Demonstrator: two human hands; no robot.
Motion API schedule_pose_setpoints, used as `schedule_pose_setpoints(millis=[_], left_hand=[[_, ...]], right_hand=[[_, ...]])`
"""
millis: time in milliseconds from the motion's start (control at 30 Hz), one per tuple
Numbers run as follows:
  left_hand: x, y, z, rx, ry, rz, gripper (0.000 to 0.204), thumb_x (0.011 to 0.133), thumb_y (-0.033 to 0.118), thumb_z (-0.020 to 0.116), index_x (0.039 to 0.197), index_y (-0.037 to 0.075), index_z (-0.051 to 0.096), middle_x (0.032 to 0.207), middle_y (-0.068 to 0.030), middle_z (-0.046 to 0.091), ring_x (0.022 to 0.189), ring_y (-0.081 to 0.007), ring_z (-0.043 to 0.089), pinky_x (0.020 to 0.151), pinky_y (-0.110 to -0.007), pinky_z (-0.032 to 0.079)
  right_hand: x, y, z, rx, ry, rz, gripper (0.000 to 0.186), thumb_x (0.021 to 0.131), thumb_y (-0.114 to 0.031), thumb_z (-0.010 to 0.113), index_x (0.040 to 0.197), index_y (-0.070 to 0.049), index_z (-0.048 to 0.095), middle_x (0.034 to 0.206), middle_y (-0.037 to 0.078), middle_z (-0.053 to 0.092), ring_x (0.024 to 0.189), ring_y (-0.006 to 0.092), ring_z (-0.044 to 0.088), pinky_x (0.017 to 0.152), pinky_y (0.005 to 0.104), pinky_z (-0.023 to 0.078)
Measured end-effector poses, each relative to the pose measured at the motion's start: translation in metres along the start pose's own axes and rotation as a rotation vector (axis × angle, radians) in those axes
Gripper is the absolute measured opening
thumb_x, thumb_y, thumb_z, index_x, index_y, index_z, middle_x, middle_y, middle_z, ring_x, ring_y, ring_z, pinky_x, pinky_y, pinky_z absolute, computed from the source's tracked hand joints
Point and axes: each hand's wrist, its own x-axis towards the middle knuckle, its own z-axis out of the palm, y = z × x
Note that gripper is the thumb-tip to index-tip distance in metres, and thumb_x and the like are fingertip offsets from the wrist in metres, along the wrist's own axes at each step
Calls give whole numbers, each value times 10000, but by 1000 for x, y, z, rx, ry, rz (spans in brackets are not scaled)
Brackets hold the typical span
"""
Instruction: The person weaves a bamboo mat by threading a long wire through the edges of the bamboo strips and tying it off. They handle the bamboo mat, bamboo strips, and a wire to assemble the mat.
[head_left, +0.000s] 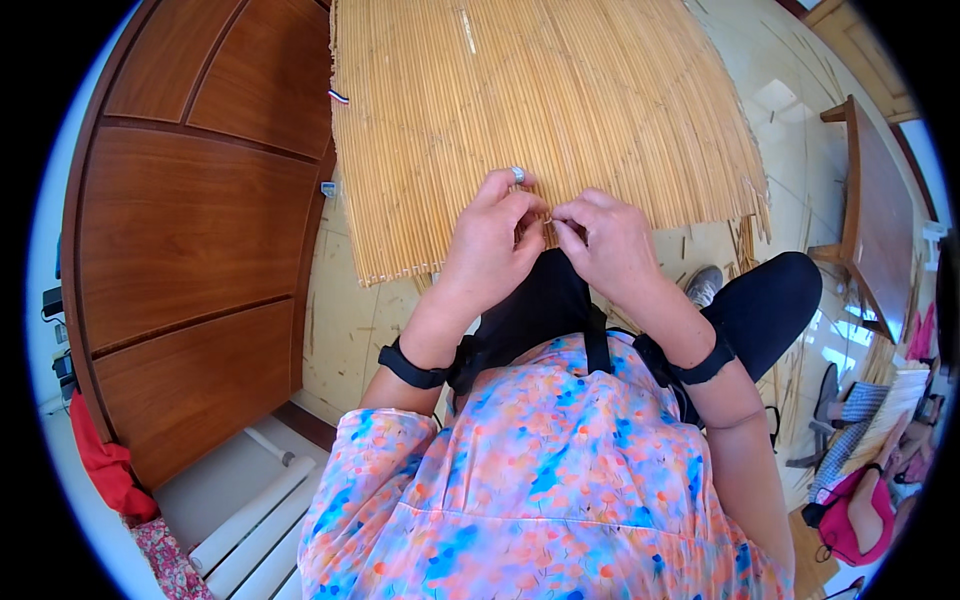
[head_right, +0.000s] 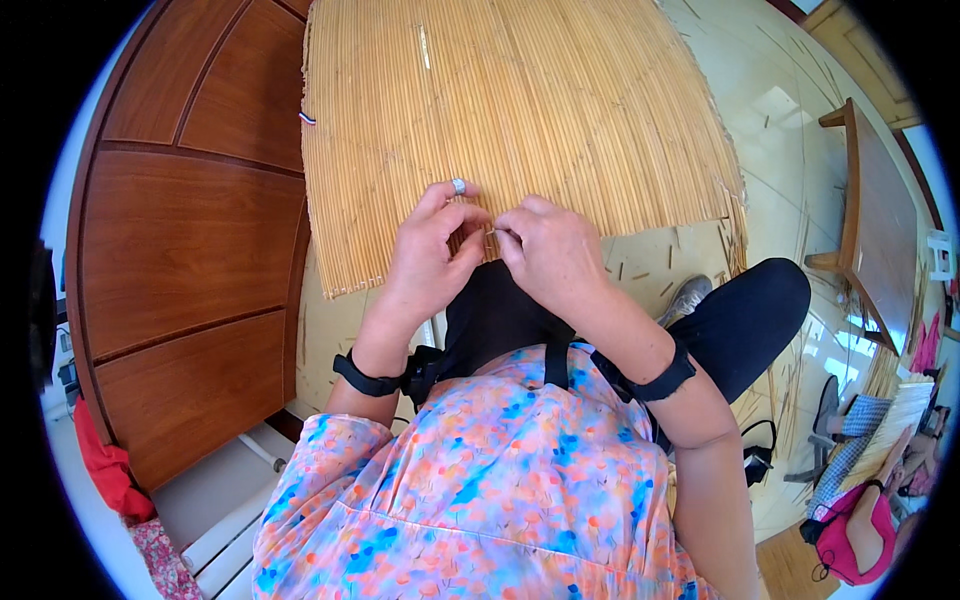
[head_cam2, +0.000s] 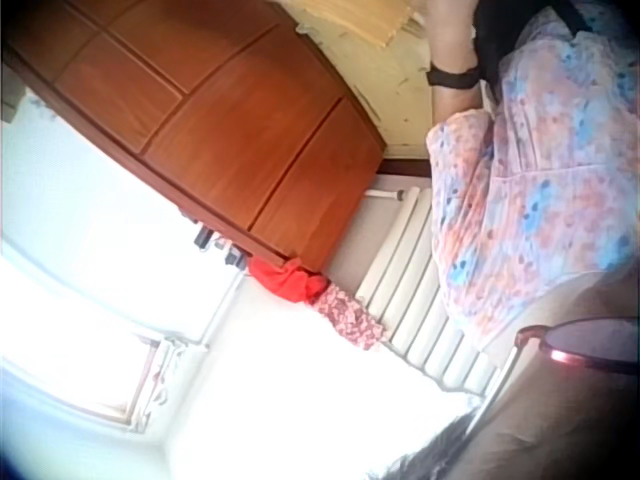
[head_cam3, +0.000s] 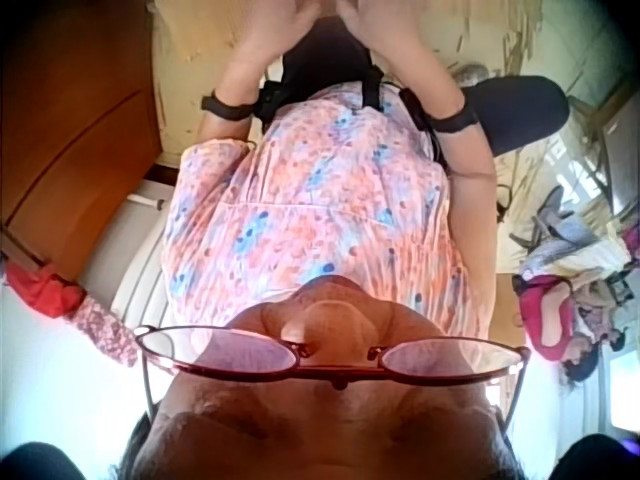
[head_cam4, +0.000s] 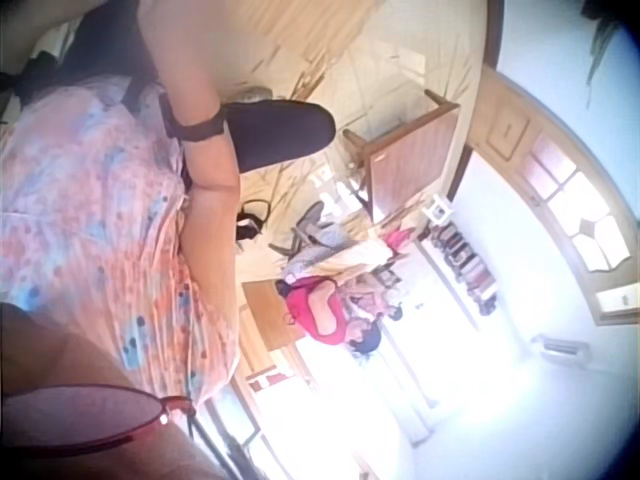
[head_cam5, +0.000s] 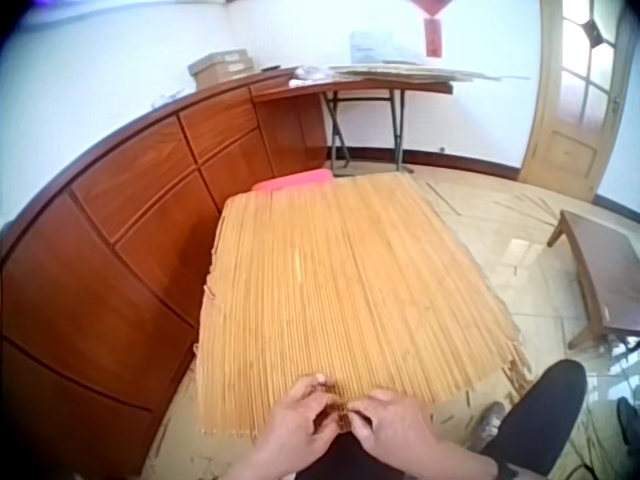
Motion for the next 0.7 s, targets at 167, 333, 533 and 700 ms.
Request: schedule_pose_setpoints(millis=[167, 333, 533, 700], left_hand=[[-1, -2, 6, 40, 50, 49, 135, 767, -17, 691, 885, -37, 629, 1119, -184, 570, 736, -295, 656, 646, -355, 536], [-2, -8, 7, 137, 57, 99, 140, 767, -54, 700, 890, -24, 642, 1143, -138, 577, 683, -197, 645, 605, -301, 522], [-3, -8, 2, 56, 9, 78, 161, 759, -72, 681, 901, -10, 639, 1131, -131, 579, 737, -204, 647, 622, -296, 526], [-2, -8, -2, 132, -10, 189, 180, 752, -74, 681, 911, -1, 634, 1128, -138, 576, 768, -240, 655, 659, -311, 547]], right_hand=[[-2, -2, 3, 16, 2, -1, 83, 800, -147, 699, 838, -75, 715, 790, 100, 642, 701, 305, 652, 620, 412, 533], [-8, -6, 2, -19, 7, 9, 102, 797, -163, 707, 867, -89, 711, 799, 82, 631, 686, 295, 649, 596, 403, 534], [-12, -4, 5, -106, 49, -23, 87, 789, -164, 713, 859, -113, 708, 785, 50, 613, 643, 274, 643, 558, 380, 532], [-12, -4, 7, -80, 66, -44, 84, 788, -173, 714, 840, -107, 705, 777, 50, 615, 632, 268, 641, 548, 375, 529]])
